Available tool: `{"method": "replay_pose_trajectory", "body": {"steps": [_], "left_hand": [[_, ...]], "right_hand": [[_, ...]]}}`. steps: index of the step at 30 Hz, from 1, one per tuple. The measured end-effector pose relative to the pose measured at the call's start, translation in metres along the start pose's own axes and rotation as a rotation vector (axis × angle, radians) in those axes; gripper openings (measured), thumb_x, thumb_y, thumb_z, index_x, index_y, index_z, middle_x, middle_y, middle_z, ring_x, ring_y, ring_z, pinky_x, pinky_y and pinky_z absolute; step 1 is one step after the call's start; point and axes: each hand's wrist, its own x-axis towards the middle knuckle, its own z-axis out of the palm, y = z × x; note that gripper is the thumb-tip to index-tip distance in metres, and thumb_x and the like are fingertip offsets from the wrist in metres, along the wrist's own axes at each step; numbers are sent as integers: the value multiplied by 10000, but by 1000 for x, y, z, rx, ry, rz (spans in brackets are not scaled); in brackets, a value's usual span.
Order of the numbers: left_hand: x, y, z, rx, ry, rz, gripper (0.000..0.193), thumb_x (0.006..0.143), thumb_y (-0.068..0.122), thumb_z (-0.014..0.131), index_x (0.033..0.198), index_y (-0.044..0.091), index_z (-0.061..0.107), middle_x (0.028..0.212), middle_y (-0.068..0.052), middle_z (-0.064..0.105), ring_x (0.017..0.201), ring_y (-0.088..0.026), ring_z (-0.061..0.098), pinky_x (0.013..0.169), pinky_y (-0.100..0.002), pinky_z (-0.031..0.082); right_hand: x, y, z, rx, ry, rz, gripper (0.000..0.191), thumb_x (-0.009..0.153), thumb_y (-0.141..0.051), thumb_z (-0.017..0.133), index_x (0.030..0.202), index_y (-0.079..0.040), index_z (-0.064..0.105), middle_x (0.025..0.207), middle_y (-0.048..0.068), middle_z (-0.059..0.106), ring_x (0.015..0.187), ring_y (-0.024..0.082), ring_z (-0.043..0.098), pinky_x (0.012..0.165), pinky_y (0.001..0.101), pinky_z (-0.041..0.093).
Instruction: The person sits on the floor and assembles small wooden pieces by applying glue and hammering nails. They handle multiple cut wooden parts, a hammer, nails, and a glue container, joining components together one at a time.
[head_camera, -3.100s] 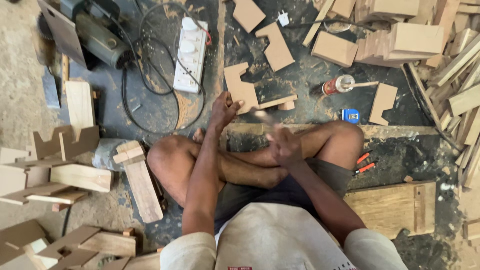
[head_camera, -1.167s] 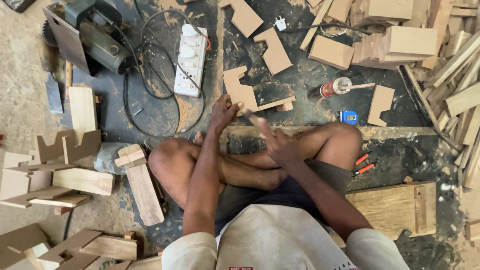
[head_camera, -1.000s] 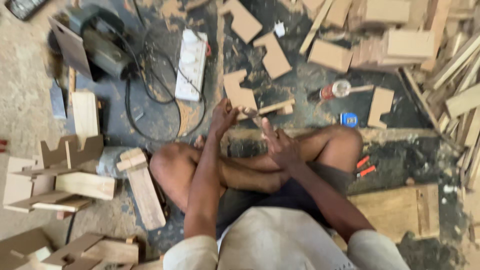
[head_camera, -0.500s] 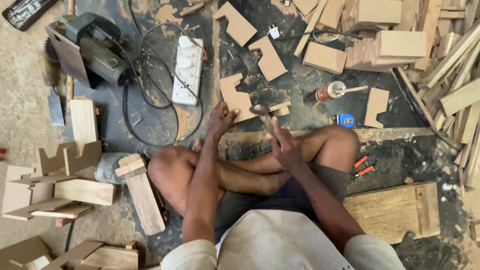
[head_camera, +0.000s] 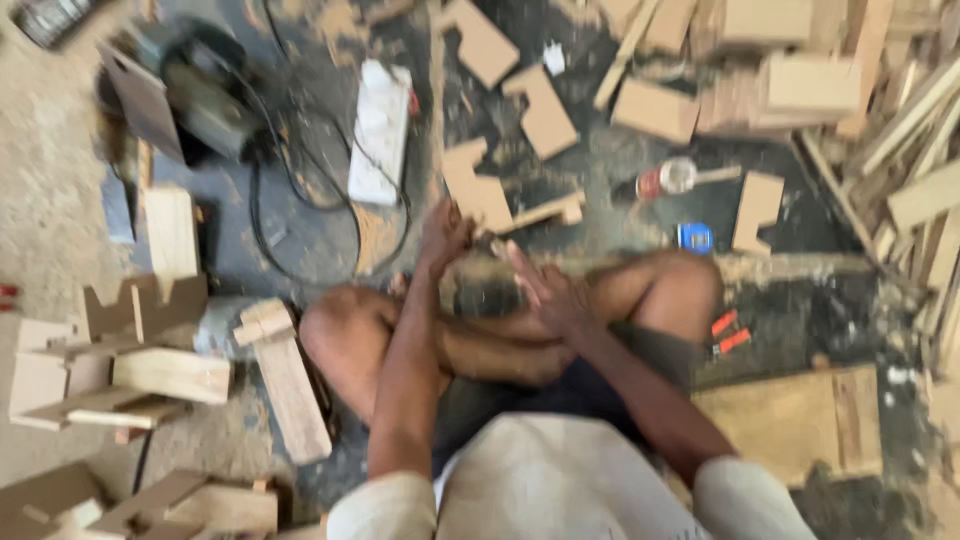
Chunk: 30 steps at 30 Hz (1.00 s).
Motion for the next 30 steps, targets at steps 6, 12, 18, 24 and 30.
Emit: {"method": "replay_pose_trajectory", "body": {"steps": [6,12,18,24,30], "left_hand": [[-1,-10,-8,-135,-61,-319,435,967,288,783,1067,-48,526,772,-96,565,672,-201,593,570,-412,534],[-4,29,-117,205,189,-224,604,847,427,803,1232,15,586,853,-167,716,778,-343,719,701,-480,554],[-79,15,-150,230,389,-100,455,900,282,759,1260,35,632,952,-175,732,885,-321,726,787,-453,562],[-173,-51,-317,752,756,-6,449,906,15,668,1336,144,644,1182,-120,697,1109,-350,673,944,-426,550],[-201,-77,-403,1098,482,-217,623,653,262,806,1240,129,645,1280,-126,600,1236,-362,512,851,-669,440]], "right_hand": [[-12,1,9,542,79,213,663,1062,-261,610,1647,-161,313,1477,247,606,1255,405,643,947,430,542],[20,-70,-21,736,144,385,680,1076,-231,607,1680,-79,335,1276,217,614,1054,261,603,849,377,501],[-14,-104,8,1116,110,582,783,987,-158,568,1677,-78,206,771,4,596,516,46,471,449,227,416],[4,-162,54,1104,100,503,739,1017,-137,560,1684,-55,251,793,19,599,536,59,464,479,233,407],[32,-162,48,1050,75,447,721,1014,-119,556,1671,-10,278,794,28,598,550,60,466,492,233,414]]}}
